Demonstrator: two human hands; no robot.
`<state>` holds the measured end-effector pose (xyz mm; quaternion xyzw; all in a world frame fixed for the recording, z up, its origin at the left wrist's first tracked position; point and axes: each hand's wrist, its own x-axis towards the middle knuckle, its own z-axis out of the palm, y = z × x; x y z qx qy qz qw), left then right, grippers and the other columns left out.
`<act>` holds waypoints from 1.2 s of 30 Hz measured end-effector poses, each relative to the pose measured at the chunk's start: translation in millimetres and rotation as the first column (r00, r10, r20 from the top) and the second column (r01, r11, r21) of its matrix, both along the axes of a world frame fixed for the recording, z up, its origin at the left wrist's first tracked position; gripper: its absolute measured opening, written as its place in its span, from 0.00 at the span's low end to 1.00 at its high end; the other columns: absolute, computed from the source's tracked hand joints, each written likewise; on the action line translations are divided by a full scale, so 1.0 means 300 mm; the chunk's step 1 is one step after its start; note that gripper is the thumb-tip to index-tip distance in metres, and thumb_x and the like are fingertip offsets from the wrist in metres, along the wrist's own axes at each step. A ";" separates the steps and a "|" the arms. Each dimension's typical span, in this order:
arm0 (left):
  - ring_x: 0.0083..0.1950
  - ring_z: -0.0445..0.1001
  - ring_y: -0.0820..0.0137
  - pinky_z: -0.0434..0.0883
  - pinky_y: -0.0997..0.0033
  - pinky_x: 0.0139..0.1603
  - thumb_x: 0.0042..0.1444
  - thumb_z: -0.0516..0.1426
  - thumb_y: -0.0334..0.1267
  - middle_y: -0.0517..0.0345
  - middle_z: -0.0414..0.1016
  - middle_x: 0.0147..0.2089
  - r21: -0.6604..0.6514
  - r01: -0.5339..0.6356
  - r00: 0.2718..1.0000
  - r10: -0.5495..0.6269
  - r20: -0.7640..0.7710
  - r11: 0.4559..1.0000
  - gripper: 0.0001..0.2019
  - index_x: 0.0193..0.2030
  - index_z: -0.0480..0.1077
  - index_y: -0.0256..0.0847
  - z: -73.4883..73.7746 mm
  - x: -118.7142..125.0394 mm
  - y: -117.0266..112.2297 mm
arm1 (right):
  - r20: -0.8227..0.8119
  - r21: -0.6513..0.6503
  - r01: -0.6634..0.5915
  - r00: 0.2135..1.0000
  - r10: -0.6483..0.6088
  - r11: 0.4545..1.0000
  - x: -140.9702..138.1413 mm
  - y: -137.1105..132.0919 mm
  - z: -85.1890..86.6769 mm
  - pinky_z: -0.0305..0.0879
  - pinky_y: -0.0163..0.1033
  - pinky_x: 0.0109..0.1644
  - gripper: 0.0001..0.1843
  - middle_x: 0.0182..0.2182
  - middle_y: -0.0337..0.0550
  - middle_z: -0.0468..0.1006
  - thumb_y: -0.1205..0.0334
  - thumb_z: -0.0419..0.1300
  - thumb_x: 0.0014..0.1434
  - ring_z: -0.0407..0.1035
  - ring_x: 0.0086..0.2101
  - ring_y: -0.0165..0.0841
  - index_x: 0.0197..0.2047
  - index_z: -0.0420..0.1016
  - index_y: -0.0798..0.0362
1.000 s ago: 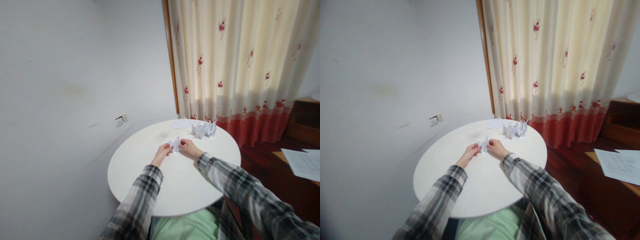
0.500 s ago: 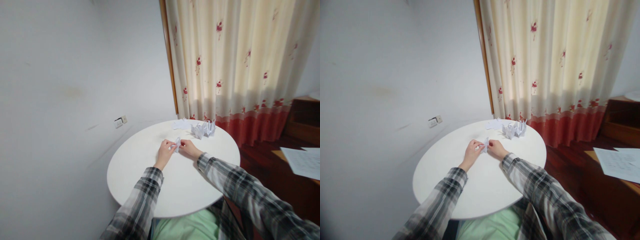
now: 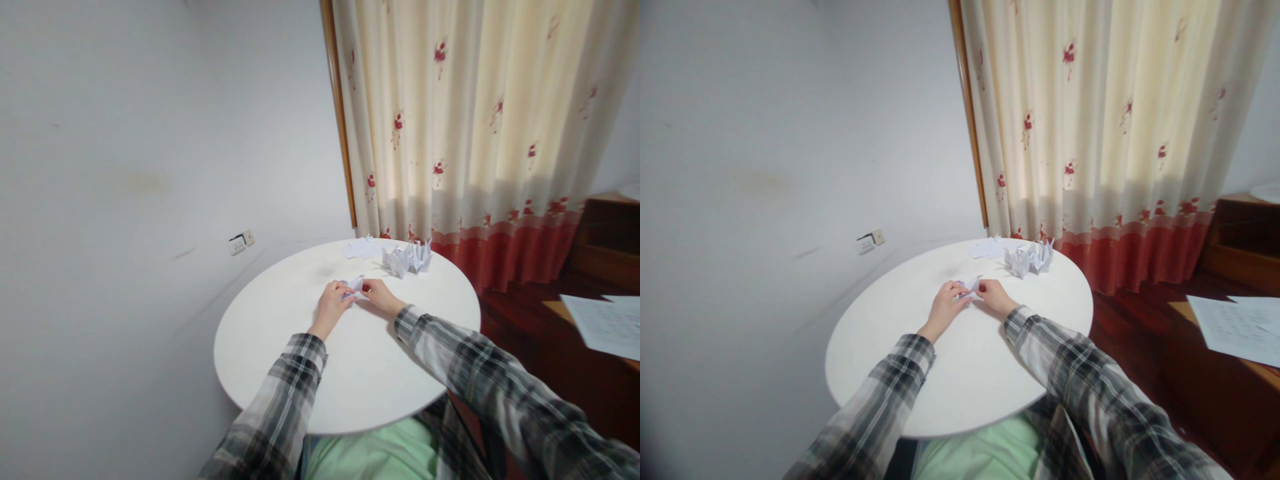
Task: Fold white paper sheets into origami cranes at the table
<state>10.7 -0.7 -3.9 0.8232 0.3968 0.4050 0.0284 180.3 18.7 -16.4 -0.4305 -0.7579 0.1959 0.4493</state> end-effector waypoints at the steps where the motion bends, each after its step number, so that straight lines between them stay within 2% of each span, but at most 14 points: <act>1: 0.43 0.66 0.67 0.64 0.67 0.46 0.48 0.60 0.37 0.57 0.67 0.36 -0.007 0.008 1.000 -0.008 0.004 1.000 0.07 0.36 0.74 0.44 -0.001 -0.001 0.001 | -0.010 -0.010 -0.003 1.000 0.003 1.000 0.002 0.003 0.000 0.59 0.32 0.32 0.07 0.25 0.40 0.75 0.66 0.56 0.49 0.64 0.26 0.29 0.30 0.75 0.57; 9: 0.40 0.66 0.66 0.64 0.66 0.43 0.46 0.62 0.34 0.55 0.68 0.34 -0.013 0.053 0.997 -0.052 0.055 0.999 0.06 0.33 0.76 0.44 -0.013 -0.009 0.011 | -0.028 -0.047 0.029 0.999 -0.030 0.998 0.008 0.013 0.003 0.53 0.31 0.27 0.11 0.18 0.36 0.68 0.60 0.57 0.50 0.59 0.22 0.25 0.23 0.73 0.58; 12: 0.42 0.66 0.66 0.64 0.66 0.45 0.49 0.59 0.38 0.55 0.69 0.35 -0.025 0.042 0.998 -0.041 0.045 0.999 0.05 0.34 0.75 0.44 -0.007 -0.006 0.003 | -0.009 0.005 0.043 0.999 -0.043 0.999 0.012 0.017 0.006 0.53 0.31 0.28 0.09 0.19 0.37 0.69 0.62 0.56 0.51 0.59 0.23 0.26 0.24 0.72 0.58; 14: 0.44 0.66 0.66 0.64 0.66 0.47 0.55 0.54 0.40 0.55 0.70 0.37 -0.019 0.027 0.999 -0.026 0.032 0.999 0.08 0.37 0.73 0.43 0.001 -0.003 -0.006 | 0.028 0.087 0.075 0.997 -0.078 0.993 0.025 0.021 0.010 0.53 0.32 0.30 0.09 0.20 0.38 0.70 0.63 0.56 0.51 0.60 0.24 0.27 0.24 0.72 0.57; 18: 0.45 0.66 0.67 0.62 0.65 0.50 0.61 0.45 0.39 0.54 0.71 0.40 0.003 -0.003 0.998 0.003 0.056 1.000 0.14 0.41 0.71 0.41 0.016 -0.005 -0.023 | 0.036 0.246 0.193 0.977 -0.208 0.950 0.086 0.021 0.021 0.54 0.34 0.33 0.11 0.22 0.39 0.69 0.60 0.54 0.55 0.61 0.26 0.29 0.25 0.70 0.56; 25: 0.46 0.67 0.68 0.62 0.66 0.51 0.60 0.44 0.38 0.54 0.72 0.41 -0.035 -0.005 0.996 0.008 0.085 0.999 0.14 0.41 0.71 0.42 0.016 -0.007 -0.022 | -0.046 0.383 0.425 0.896 -0.442 0.820 0.266 -0.035 0.029 0.55 0.36 0.33 0.13 0.24 0.41 0.67 0.58 0.47 0.58 0.60 0.27 0.31 0.29 0.68 0.54; 29: 0.44 0.68 0.68 0.63 0.66 0.50 0.60 0.44 0.38 0.54 0.72 0.41 -0.080 0.006 0.995 0.002 0.096 0.997 0.14 0.41 0.71 0.42 0.005 -0.007 -0.012 | -0.001 0.368 0.514 0.834 -0.552 0.775 0.354 -0.060 0.009 0.54 0.35 0.33 0.12 0.25 0.42 0.68 0.58 0.46 0.58 0.60 0.27 0.32 0.31 0.67 0.54; 36: 0.43 0.68 0.68 0.64 0.67 0.47 0.59 0.45 0.37 0.54 0.72 0.40 -0.110 0.045 0.988 -0.028 0.149 0.993 0.14 0.40 0.72 0.42 -0.013 -0.016 0.013 | 0.243 0.165 0.612 0.734 -0.634 0.773 0.414 -0.054 -0.029 0.49 0.34 0.29 0.09 0.25 0.43 0.70 0.62 0.48 0.55 0.61 0.26 0.31 0.29 0.66 0.54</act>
